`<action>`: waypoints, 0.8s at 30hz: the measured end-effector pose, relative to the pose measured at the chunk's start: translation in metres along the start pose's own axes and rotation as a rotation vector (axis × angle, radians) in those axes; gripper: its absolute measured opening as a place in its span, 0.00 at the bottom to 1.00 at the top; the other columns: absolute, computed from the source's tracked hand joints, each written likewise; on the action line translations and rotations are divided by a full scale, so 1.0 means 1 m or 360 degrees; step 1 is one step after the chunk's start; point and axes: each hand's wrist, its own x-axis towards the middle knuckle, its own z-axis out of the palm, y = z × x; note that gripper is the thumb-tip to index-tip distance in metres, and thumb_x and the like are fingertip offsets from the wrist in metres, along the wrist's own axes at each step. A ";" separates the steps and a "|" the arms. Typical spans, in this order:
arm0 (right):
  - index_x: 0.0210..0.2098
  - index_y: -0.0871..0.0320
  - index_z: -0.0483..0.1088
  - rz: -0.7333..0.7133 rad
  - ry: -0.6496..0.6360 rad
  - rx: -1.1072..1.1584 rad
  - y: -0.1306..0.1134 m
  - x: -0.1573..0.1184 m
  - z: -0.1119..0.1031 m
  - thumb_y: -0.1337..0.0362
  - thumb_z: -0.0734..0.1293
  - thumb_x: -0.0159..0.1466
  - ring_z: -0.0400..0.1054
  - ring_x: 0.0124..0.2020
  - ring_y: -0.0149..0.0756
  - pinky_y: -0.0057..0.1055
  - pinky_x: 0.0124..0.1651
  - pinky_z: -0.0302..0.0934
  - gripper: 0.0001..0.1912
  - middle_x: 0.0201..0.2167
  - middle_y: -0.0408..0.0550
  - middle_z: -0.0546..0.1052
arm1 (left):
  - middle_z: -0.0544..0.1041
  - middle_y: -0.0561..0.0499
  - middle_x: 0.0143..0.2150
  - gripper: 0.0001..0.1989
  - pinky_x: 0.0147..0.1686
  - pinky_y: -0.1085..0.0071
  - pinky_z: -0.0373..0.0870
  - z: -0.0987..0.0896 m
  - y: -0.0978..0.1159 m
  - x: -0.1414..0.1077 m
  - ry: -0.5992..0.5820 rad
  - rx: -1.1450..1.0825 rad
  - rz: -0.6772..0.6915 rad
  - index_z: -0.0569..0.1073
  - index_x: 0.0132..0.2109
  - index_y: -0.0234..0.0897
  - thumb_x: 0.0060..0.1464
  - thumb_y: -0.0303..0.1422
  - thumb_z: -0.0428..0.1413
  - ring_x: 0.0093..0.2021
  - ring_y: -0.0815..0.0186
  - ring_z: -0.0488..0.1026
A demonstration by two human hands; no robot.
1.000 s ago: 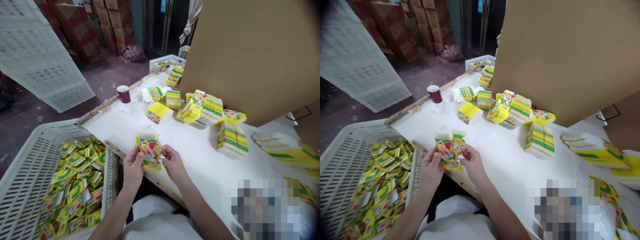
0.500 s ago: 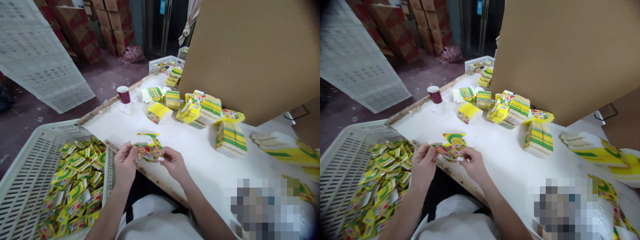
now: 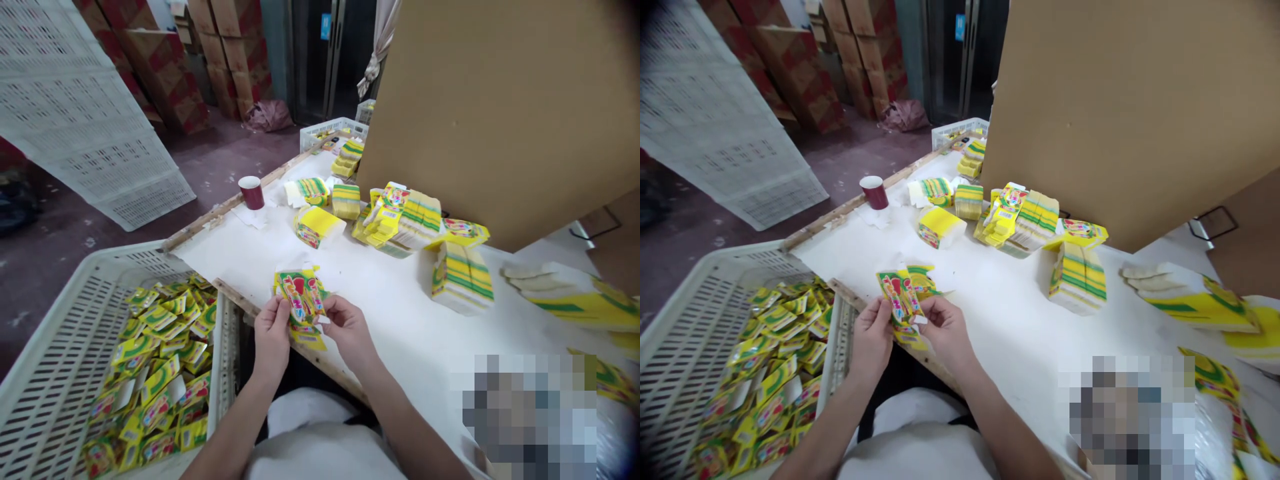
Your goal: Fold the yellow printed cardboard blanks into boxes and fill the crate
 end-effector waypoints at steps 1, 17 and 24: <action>0.23 0.58 0.69 -0.0013 -0.0006 -0.0009 0.000 -0.001 0.000 0.64 0.74 0.46 0.64 0.25 0.29 0.26 0.30 0.60 0.10 0.23 0.40 0.72 | 0.77 0.52 0.33 0.11 0.34 0.74 0.70 0.000 0.000 -0.001 -0.0001 -0.0026 0.0008 0.73 0.37 0.35 0.49 0.37 0.57 0.34 0.68 0.73; 0.35 0.52 0.74 -0.0811 0.0020 -0.1335 -0.018 -0.002 -0.044 0.71 0.63 0.58 0.64 0.33 0.36 0.35 0.36 0.59 0.11 0.30 0.47 0.73 | 0.70 0.44 0.52 0.25 0.52 0.61 0.63 -0.014 0.055 0.006 -0.0318 0.0606 0.0562 0.65 0.54 0.39 0.49 0.39 0.56 0.53 0.58 0.67; 0.38 0.47 0.73 -0.1195 -0.0407 -0.1934 -0.019 -0.013 -0.038 0.73 0.60 0.61 0.64 0.34 0.33 0.43 0.55 0.51 0.15 0.29 0.43 0.72 | 0.67 0.41 0.54 0.41 0.51 0.51 0.61 0.002 0.056 -0.010 -0.0955 0.2026 0.0563 0.58 0.59 0.42 0.36 0.39 0.64 0.54 0.48 0.64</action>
